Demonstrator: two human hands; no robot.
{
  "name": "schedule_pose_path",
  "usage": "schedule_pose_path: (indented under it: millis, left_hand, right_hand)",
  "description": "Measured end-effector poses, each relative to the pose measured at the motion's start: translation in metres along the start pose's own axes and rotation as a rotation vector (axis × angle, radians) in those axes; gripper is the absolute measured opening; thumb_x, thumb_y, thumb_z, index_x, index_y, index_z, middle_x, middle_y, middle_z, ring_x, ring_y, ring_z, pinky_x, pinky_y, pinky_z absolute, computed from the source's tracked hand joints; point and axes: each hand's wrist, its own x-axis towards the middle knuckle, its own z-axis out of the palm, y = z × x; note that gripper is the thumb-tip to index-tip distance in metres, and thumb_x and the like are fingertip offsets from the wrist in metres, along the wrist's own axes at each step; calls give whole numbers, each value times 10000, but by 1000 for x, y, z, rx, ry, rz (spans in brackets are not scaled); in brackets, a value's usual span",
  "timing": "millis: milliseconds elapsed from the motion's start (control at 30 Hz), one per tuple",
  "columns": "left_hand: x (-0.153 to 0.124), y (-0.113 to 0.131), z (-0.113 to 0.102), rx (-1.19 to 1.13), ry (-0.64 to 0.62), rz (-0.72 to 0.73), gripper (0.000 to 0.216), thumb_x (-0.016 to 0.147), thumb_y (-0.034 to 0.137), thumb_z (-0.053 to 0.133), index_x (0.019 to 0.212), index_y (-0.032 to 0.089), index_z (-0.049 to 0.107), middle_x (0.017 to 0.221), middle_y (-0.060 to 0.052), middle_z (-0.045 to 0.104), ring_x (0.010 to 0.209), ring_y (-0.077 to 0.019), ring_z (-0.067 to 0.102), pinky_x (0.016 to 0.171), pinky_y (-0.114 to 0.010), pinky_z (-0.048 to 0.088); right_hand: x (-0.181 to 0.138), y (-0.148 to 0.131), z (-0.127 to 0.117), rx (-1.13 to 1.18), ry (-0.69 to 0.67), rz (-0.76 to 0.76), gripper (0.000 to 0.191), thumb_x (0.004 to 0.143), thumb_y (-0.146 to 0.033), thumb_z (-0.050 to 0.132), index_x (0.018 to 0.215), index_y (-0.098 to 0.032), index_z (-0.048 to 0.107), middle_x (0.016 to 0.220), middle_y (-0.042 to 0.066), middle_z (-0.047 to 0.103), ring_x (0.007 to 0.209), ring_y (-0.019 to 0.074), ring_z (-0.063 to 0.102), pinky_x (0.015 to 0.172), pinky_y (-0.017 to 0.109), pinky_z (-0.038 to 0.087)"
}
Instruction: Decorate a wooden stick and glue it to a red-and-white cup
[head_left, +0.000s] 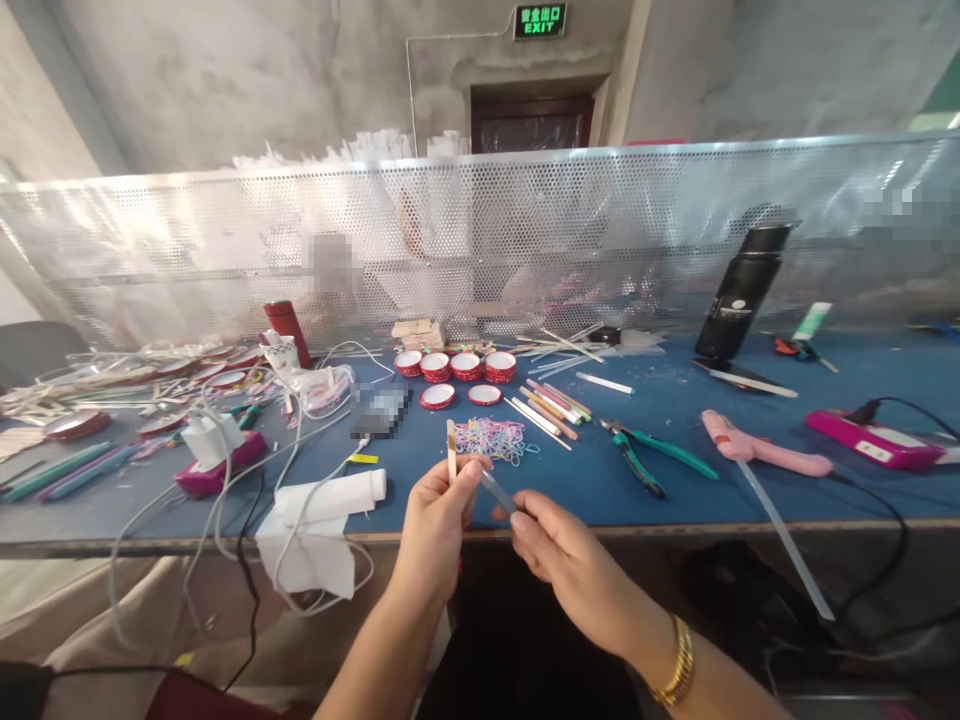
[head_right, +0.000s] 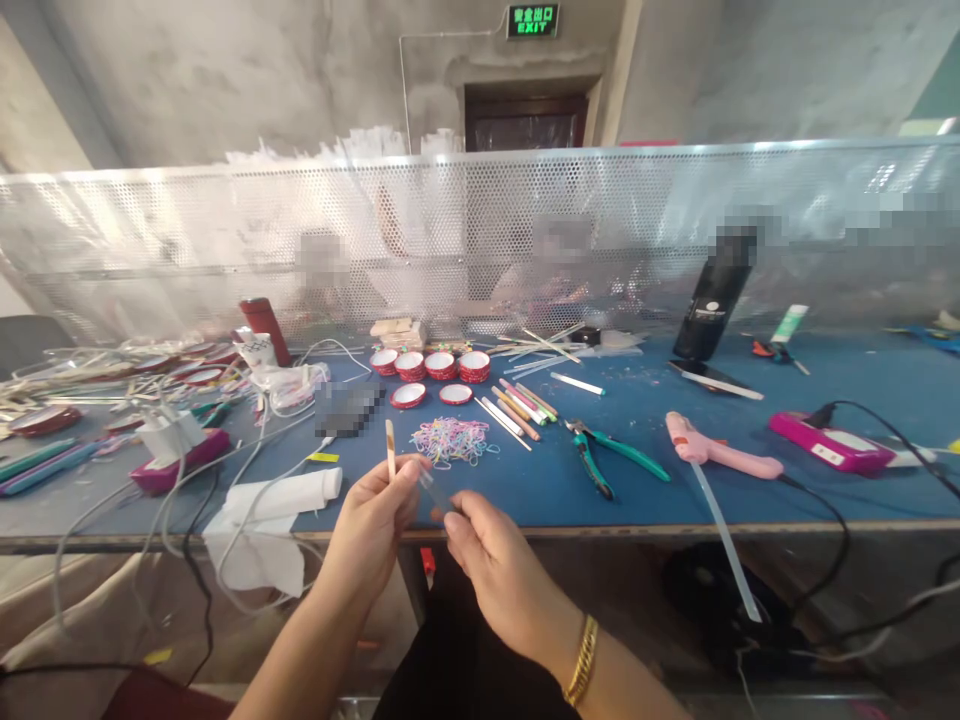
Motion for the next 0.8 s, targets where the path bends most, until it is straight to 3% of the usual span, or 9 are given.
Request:
schedule_pose_path:
  millis: [100,167,200,267,367,467,600,800]
  left_hand:
    - [9,15,-7,-65,115,66,427,698,510,801,859,146,646,514,107,262,445,-38,209,428,-207,140]
    - [18,32,-15,-159,227,186,405,683,455,829,873,159,628,523,116,241,435,-32,196,413,-195,137]
    - [21,40,-18,-174,230,227,399,683,427,838,891,157,629,537,118,224,437,-28,194,413,-187,149]
    - [24,48,-19,-179,127,174,408,699,422,836,934,148,645,551,117,208,437,-27,201,411,-176,163]
    - [16,38,-7,-197,-2,14,467,714,467,824,1006,141,661,561,120,190,436,-26,184,411,-173,159]
    - [4,17,10,-194,-67,-64,492,724,490,809,1047,146,670,561,117,196,445,-30,168,417,-182,138]
    - [-7,1,23,-157,-84,-109,514,688,520,817,1017,144,692,535,110,216,458,-40,170,432,-205,127]
    - [-4,-6,25,-25,-78,-115,582,685,561,794,1064,128,711,530,93,274,487,-55,206,466,-226,145]
  right_hand:
    - [-18,10,3,-115,142,-12,426,938,-658,465,958,-251,591,844,54,609,727,192,542,621,300,452]
    - [-31,17,0,-141,193,-15,398,934,-638,489,965,-262,615,843,65,624,735,210,562,628,316,468]
    - [-36,18,-2,-142,228,-20,387,934,-632,493,962,-266,614,809,58,614,718,212,558,614,317,465]
    - [-41,14,-7,-132,305,-39,362,933,-618,505,947,-269,597,763,40,586,692,207,541,598,316,457]
    - [-30,-3,-13,-97,391,-64,349,908,-599,568,861,-254,548,760,15,554,689,181,524,621,301,460]
    - [-7,-17,-14,-53,390,-81,364,884,-590,614,880,-230,553,757,3,576,666,162,528,626,291,457]
    - [15,-18,-10,-46,390,-182,319,884,-530,644,937,-221,587,875,30,679,807,196,624,739,315,491]
    - [22,-8,-12,-171,445,-248,243,883,-462,635,872,-221,604,838,22,691,752,182,616,710,300,480]
